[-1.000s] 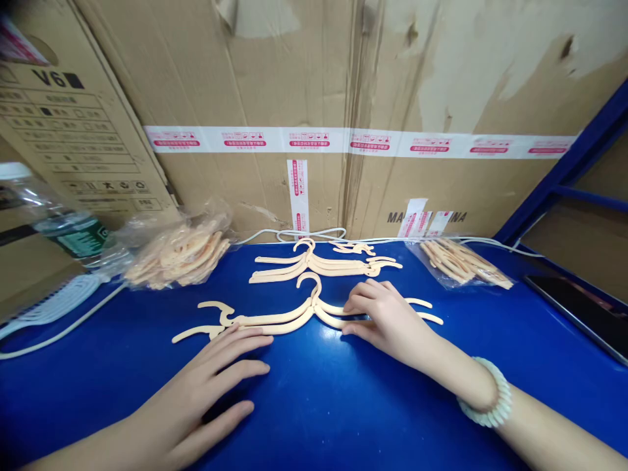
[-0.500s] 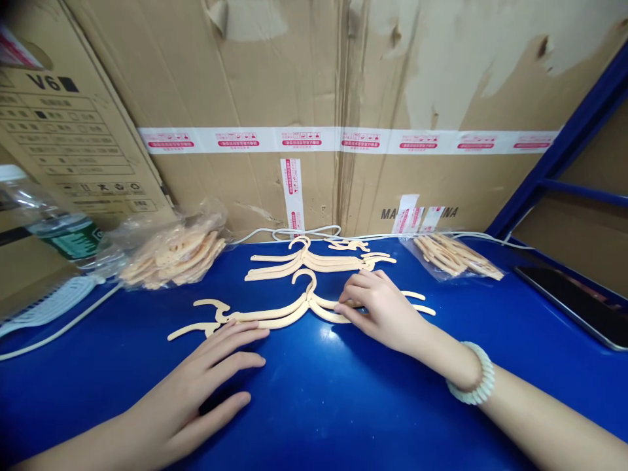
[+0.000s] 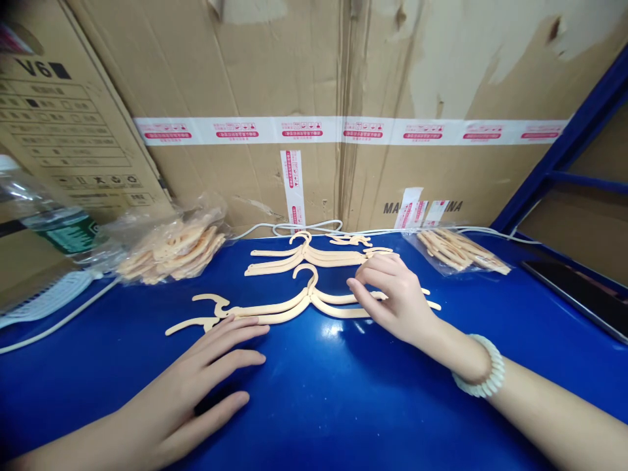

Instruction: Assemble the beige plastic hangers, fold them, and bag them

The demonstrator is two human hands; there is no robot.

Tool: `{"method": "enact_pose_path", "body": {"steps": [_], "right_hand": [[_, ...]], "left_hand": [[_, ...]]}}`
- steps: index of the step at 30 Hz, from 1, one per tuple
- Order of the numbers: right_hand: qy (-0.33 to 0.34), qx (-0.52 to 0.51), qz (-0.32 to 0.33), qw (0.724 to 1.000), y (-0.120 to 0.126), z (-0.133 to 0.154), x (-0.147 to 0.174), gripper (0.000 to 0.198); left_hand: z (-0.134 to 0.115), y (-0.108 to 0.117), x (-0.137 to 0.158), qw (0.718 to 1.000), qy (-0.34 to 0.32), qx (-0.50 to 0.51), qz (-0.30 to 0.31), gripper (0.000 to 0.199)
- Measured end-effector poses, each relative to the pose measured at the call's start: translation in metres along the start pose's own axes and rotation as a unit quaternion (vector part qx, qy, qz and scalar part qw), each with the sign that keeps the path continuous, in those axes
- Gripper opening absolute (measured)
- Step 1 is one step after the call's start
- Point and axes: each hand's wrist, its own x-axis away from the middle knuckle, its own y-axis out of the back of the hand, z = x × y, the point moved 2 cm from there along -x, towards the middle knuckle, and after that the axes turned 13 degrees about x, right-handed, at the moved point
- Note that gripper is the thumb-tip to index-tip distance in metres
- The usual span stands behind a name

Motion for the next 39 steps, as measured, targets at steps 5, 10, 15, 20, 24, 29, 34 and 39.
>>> {"method": "enact_pose_path", "body": {"steps": [5,10,15,20,24,29,34,39], "right_hand": [[-0.013,0.006,-0.013,1.000,0.000,-0.002,0.000,0.021],[-0.076,-0.014,-0.023,0.997,0.001,-0.008,0.001,0.026],[-0.082,-0.024,-0.014,0.996,0.001,-0.004,0.001,0.026],[-0.084,0.009,0.025,0.996,0.000,-0.014,-0.001,0.026],[-0.118,0.116,0.065,0.984,-0.005,-0.048,-0.004,0.021],[-0.163,0.154,0.145,0.964,-0.018,-0.095,-0.017,0.016],[-0.170,0.172,0.283,0.928,-0.036,-0.128,-0.043,0.014],[-0.180,0.146,0.346,0.909,-0.056,-0.148,-0.060,0.023]], "left_hand": [[-0.001,0.000,0.001,1.000,-0.004,0.004,-0.005,0.027],[-0.001,0.000,0.001,1.000,-0.005,0.018,-0.012,0.027],[-0.003,0.003,0.000,1.000,-0.009,0.012,-0.016,0.027],[-0.006,0.008,-0.003,0.999,-0.031,-0.015,-0.009,0.027],[-0.006,0.009,-0.003,0.998,-0.042,-0.032,-0.017,0.025],[-0.006,0.007,-0.001,0.998,-0.053,-0.027,-0.036,0.022],[-0.008,0.007,0.000,0.996,-0.063,-0.028,-0.051,0.020],[-0.006,0.006,0.001,0.995,-0.074,-0.026,-0.061,0.019]]}}
